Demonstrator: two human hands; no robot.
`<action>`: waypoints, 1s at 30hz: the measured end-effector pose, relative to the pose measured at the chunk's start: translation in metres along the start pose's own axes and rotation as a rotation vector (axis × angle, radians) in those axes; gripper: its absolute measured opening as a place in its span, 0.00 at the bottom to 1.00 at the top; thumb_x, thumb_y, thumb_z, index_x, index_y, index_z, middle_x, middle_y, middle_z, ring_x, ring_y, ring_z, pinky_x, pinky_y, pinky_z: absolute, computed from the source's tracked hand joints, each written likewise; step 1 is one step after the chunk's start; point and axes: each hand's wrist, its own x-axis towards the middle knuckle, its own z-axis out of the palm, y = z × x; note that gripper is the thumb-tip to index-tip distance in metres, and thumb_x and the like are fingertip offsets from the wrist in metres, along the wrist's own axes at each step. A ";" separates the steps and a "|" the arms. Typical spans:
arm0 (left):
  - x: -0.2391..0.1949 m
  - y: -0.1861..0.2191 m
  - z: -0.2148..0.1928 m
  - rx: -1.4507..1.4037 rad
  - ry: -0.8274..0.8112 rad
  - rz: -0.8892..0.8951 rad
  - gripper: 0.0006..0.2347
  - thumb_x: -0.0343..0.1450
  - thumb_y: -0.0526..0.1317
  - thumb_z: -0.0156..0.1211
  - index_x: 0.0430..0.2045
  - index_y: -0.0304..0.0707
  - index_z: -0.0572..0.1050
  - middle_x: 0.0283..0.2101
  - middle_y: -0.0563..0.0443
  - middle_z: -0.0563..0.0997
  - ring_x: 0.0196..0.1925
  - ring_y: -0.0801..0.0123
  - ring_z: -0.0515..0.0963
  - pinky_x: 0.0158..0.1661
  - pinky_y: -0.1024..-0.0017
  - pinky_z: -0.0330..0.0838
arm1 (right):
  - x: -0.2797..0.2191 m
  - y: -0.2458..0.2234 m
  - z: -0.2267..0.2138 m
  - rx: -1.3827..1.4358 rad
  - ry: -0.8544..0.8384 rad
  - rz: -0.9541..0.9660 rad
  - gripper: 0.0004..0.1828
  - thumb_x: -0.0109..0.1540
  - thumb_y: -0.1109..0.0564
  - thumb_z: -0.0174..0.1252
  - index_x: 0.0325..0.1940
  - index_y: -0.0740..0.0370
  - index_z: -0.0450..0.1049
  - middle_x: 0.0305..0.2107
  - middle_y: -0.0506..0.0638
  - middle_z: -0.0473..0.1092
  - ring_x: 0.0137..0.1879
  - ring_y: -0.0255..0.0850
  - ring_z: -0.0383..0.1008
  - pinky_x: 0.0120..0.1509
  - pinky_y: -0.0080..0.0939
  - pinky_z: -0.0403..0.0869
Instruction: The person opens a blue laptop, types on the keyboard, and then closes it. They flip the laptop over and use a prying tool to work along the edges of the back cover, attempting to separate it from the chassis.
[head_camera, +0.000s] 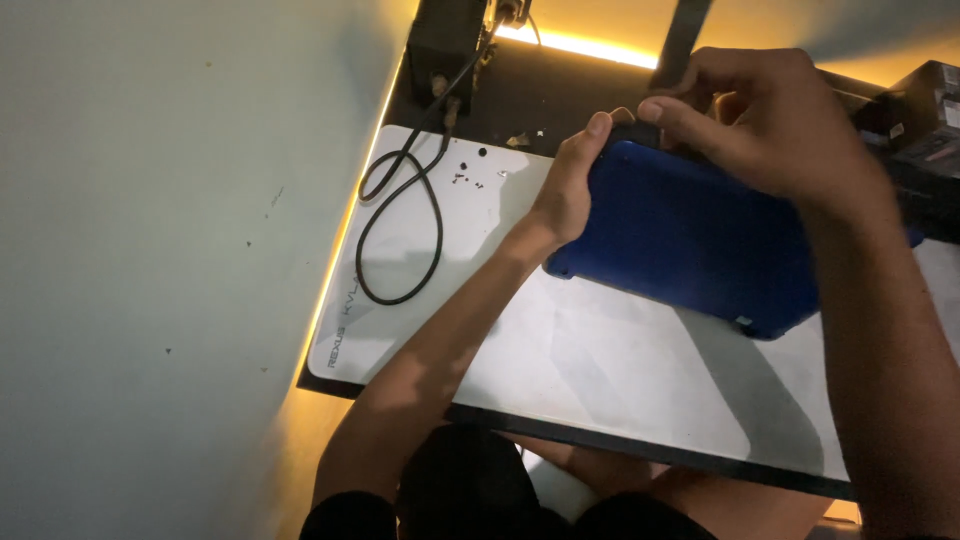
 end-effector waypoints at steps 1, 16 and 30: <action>0.001 -0.005 -0.002 0.007 -0.010 0.045 0.25 0.87 0.65 0.39 0.42 0.52 0.80 0.35 0.61 0.80 0.38 0.75 0.78 0.47 0.67 0.75 | 0.003 -0.001 -0.003 -0.035 -0.045 0.009 0.12 0.83 0.49 0.68 0.58 0.59 0.87 0.39 0.52 0.85 0.41 0.42 0.80 0.49 0.49 0.73; -0.001 -0.016 -0.005 0.155 -0.018 0.087 0.32 0.92 0.63 0.34 0.70 0.36 0.80 0.67 0.44 0.87 0.76 0.61 0.81 0.81 0.59 0.71 | 0.017 0.012 0.006 -0.189 -0.169 0.076 0.33 0.87 0.40 0.61 0.31 0.59 0.74 0.20 0.49 0.63 0.28 0.39 0.58 0.39 0.50 0.57; 0.004 -0.013 -0.001 0.153 0.028 0.087 0.16 0.88 0.58 0.43 0.40 0.52 0.72 0.37 0.63 0.72 0.40 0.78 0.71 0.48 0.68 0.68 | -0.085 0.079 -0.050 -0.188 -0.079 0.258 0.17 0.77 0.46 0.67 0.64 0.56 0.92 0.54 0.54 0.88 0.47 0.51 0.86 0.48 0.54 0.77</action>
